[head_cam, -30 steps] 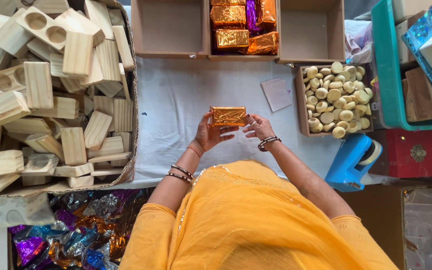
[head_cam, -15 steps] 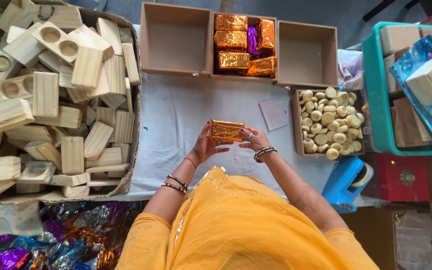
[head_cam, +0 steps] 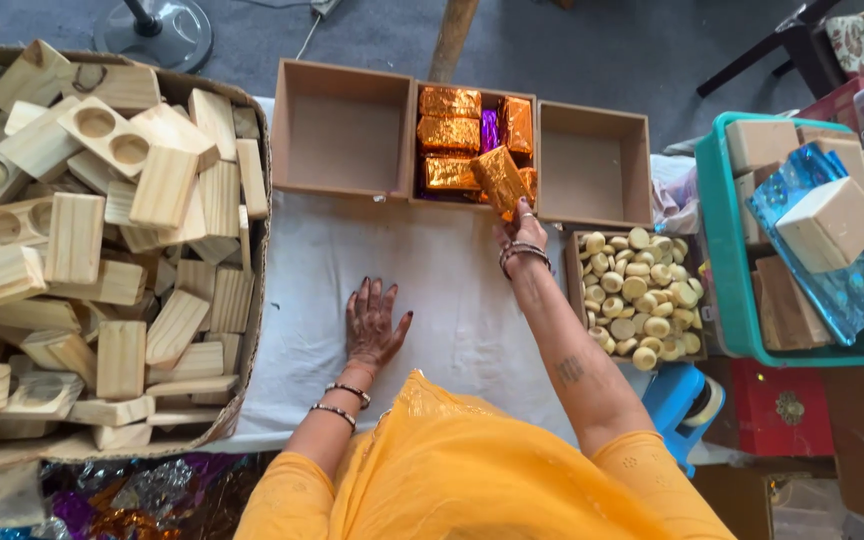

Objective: The person wraps a wooden block in orange foil, folds the edges, and secures it with tape. Then, the person picks up another wooden block and sands its surfaces with a sanding block.

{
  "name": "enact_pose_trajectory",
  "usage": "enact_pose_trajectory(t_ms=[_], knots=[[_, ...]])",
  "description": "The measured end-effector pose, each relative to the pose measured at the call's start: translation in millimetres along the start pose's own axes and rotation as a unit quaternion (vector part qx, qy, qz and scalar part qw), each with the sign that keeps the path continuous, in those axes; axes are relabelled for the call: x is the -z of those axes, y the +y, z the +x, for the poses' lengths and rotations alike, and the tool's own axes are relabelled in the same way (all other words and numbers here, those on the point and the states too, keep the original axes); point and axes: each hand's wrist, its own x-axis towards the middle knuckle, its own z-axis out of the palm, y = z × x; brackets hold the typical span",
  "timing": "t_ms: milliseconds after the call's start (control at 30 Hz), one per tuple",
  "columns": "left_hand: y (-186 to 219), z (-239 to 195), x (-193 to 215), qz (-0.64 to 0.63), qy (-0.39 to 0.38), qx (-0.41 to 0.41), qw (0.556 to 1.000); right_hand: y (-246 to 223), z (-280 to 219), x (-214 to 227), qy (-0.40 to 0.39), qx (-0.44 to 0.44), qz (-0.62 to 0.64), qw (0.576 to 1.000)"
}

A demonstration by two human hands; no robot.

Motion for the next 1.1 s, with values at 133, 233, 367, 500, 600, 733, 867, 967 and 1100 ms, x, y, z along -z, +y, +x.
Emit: enact_pose_trajectory(t_ms=[133,233,367,500,600,733,867,967,1100], knots=[[1,3,4,0.005,-0.007,0.003,1.000,-3,49,-44,0.045,0.052,0.052,0.996],[2,6,4,0.013,-0.017,0.009,1.000,-8,59,-77,0.110,0.105,0.053,0.987],[2,6,4,0.020,-0.027,0.016,0.999,-10,78,-102,0.174,0.168,0.019,0.970],[0,8,2,0.018,-0.043,0.019,0.999,-12,88,-119,0.221,0.186,-0.038,0.957],[-1,8,2,0.013,-0.052,0.022,0.998,1,113,-113,0.255,0.191,-0.105,0.942],[-3,8,-2,0.008,-0.049,0.021,0.999,0,90,-116,0.259,0.219,-0.155,0.928],[-2,9,-2,0.005,-0.046,0.020,0.999,-6,76,-115,0.254,0.240,-0.294,0.890],[-3,9,-3,0.006,-0.043,0.022,0.999,-13,74,-118,0.250,0.232,-0.377,0.861],[-2,10,-1,0.007,-0.037,0.019,0.999,-39,47,-125,0.230,0.202,-0.467,0.829]])
